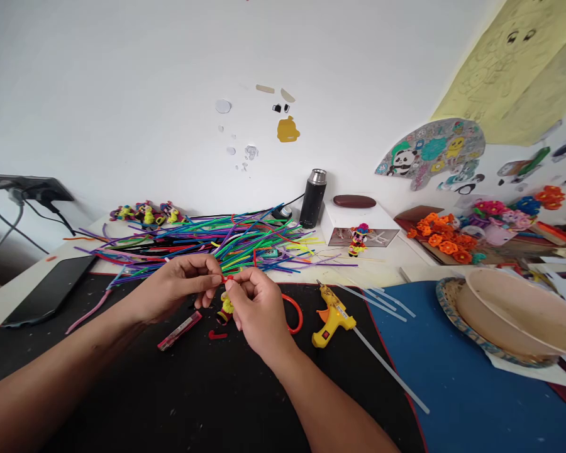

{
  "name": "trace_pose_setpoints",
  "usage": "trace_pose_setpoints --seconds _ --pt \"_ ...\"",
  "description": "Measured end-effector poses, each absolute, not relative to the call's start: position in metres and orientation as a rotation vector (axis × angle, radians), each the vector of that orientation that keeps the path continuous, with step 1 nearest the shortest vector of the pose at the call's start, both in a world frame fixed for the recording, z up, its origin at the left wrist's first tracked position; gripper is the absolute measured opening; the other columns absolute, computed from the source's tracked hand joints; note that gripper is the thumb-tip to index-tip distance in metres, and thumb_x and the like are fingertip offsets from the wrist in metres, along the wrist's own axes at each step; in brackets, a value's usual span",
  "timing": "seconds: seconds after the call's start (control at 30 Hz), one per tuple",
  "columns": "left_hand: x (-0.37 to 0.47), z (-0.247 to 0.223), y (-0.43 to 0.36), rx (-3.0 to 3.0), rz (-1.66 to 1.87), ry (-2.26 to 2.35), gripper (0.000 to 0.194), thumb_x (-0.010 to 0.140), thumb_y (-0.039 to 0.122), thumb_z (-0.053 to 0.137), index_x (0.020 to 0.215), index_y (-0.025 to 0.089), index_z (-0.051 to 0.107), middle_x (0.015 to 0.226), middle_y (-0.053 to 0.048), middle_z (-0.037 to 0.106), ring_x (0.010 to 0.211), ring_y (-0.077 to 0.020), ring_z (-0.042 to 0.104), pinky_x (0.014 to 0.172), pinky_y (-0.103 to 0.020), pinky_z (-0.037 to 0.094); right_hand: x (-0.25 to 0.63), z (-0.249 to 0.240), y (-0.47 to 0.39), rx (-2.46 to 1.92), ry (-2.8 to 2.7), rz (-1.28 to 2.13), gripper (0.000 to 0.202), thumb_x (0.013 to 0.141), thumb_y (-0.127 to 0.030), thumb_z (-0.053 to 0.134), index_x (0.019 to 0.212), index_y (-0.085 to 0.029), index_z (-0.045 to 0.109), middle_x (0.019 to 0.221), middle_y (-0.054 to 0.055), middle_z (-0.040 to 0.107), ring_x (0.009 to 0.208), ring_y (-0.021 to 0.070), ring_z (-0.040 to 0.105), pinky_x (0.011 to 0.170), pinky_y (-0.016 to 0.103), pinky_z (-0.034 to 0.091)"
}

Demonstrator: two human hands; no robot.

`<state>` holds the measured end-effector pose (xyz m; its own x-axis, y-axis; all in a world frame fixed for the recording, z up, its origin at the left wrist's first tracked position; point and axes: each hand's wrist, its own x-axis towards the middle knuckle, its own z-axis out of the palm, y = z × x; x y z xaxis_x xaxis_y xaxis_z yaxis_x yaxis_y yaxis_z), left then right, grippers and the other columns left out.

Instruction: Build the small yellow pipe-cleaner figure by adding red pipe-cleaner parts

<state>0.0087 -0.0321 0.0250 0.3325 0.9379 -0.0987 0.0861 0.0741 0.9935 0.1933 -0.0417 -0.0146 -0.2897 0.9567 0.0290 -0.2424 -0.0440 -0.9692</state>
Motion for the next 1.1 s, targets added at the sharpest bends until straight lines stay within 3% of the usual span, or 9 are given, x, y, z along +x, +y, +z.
trace_pose_setpoints --seconds 0.5,0.93,1.1 --pt "0.0033 0.0244 -0.0299 1.362 0.799 1.04 0.033 0.086 0.047 0.08 0.084 0.017 0.065 0.064 0.001 0.067 0.054 -0.011 0.06 0.054 -0.022 0.05 0.1947 -0.0186 -0.0377 -0.824 -1.22 1.647 0.033 0.089 -0.051 0.072 0.091 -0.022 0.058 0.05 -0.012 0.046 0.033 0.0059 0.038 0.037 0.019 0.029" --pt "0.0011 0.0242 -0.03 1.392 0.721 1.004 0.032 0.085 0.044 0.082 0.083 0.016 0.066 0.06 0.003 0.065 0.052 -0.0094 0.06 0.054 -0.019 0.049 0.1924 -0.017 -0.0447 -0.843 -1.234 1.542 0.024 0.089 -0.038 0.07 0.081 -0.021 0.056 0.047 -0.012 0.045 0.034 0.005 0.036 0.037 0.019 0.023" --pt "0.0027 0.0257 -0.0288 1.384 0.747 1.012 0.035 0.085 0.046 0.084 0.081 0.015 0.069 0.059 0.003 0.066 0.051 -0.0088 0.06 0.052 -0.018 0.049 0.1949 -0.0198 -0.0377 -0.847 -1.206 1.591 0.027 0.087 -0.042 0.072 0.083 -0.022 0.055 0.047 -0.012 0.046 0.032 0.0051 0.036 0.036 0.019 0.022"
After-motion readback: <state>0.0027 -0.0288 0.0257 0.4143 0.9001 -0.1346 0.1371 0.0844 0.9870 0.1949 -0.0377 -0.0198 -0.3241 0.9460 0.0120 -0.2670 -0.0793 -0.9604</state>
